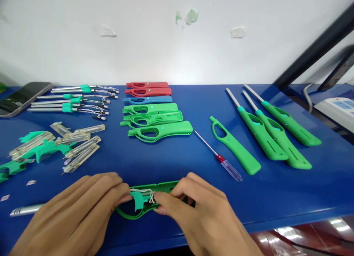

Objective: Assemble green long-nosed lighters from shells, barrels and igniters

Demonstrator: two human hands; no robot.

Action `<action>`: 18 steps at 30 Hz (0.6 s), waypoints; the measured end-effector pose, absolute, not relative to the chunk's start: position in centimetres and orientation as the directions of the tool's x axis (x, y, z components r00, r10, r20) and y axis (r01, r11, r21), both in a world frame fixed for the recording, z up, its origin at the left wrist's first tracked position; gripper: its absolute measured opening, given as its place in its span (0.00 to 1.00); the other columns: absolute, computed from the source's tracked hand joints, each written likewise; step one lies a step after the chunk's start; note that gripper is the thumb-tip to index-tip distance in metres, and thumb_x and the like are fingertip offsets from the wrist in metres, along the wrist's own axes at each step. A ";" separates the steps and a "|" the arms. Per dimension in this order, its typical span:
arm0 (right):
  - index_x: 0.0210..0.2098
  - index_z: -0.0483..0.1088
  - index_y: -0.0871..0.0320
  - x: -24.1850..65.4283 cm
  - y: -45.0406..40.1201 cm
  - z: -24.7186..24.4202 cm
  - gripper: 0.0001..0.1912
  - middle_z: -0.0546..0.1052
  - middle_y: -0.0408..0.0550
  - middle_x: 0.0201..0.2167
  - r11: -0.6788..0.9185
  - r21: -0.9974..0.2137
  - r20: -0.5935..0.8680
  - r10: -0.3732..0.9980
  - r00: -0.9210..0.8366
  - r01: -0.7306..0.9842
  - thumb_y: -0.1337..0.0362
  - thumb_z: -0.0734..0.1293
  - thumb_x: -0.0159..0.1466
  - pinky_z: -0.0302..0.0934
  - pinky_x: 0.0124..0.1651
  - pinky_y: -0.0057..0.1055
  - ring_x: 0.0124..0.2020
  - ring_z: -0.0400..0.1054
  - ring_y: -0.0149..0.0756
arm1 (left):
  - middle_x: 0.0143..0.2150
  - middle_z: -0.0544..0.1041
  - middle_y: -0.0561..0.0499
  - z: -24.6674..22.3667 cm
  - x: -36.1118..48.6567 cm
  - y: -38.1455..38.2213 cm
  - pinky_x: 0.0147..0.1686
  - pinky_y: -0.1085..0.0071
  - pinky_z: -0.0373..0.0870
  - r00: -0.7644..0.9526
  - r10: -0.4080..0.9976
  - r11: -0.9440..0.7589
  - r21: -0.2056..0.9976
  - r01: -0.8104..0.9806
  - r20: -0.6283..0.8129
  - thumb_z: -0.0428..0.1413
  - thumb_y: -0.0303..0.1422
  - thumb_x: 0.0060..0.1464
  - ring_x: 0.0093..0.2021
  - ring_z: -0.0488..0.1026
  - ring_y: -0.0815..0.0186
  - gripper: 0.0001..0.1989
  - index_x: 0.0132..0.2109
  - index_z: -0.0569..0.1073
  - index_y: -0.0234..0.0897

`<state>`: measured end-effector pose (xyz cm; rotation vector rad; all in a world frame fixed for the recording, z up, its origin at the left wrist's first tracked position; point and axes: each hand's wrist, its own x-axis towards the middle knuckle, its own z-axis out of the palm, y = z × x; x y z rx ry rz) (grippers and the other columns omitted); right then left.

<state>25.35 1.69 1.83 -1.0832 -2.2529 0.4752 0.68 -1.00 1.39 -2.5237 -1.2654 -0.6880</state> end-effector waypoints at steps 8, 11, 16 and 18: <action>0.46 0.83 0.45 26.2 1.9 2.2 0.09 0.77 0.40 0.30 0.600 -0.565 0.273 0.784 -0.558 0.566 0.62 0.69 0.75 0.69 0.32 0.20 0.27 0.73 0.26 | 0.40 0.79 0.49 2.2 0.8 -0.5 0.42 0.62 0.67 0.500 0.690 -0.633 0.102 0.767 0.524 0.45 0.23 0.74 0.39 0.75 0.61 0.12 0.48 0.73 0.35; 0.47 0.83 0.47 26.1 2.2 2.2 0.09 0.78 0.40 0.31 0.631 -0.555 0.311 0.762 -0.568 0.542 0.64 0.69 0.74 0.68 0.31 0.20 0.28 0.73 0.26 | 0.44 0.79 0.48 1.9 0.8 -1.1 0.50 0.61 0.67 0.477 0.705 -0.603 0.091 0.792 0.524 0.44 0.22 0.73 0.45 0.75 0.60 0.14 0.50 0.74 0.35; 0.50 0.82 0.49 26.0 2.3 2.1 0.09 0.81 0.41 0.34 0.637 -0.575 0.355 0.759 -0.545 0.513 0.65 0.70 0.74 0.71 0.34 0.19 0.31 0.75 0.26 | 0.49 0.79 0.44 1.6 0.6 -2.0 0.59 0.56 0.62 0.533 0.681 -0.584 -0.067 0.809 0.503 0.42 0.23 0.72 0.55 0.71 0.53 0.17 0.52 0.74 0.35; 0.50 0.82 0.49 26.0 2.2 2.2 0.09 0.81 0.41 0.35 0.631 -0.586 0.344 0.761 -0.550 0.508 0.65 0.71 0.73 0.72 0.36 0.19 0.32 0.76 0.26 | 0.48 0.79 0.44 1.6 0.6 -1.9 0.57 0.55 0.62 0.543 0.696 -0.581 -0.077 0.811 0.470 0.41 0.24 0.72 0.54 0.71 0.53 0.18 0.51 0.75 0.36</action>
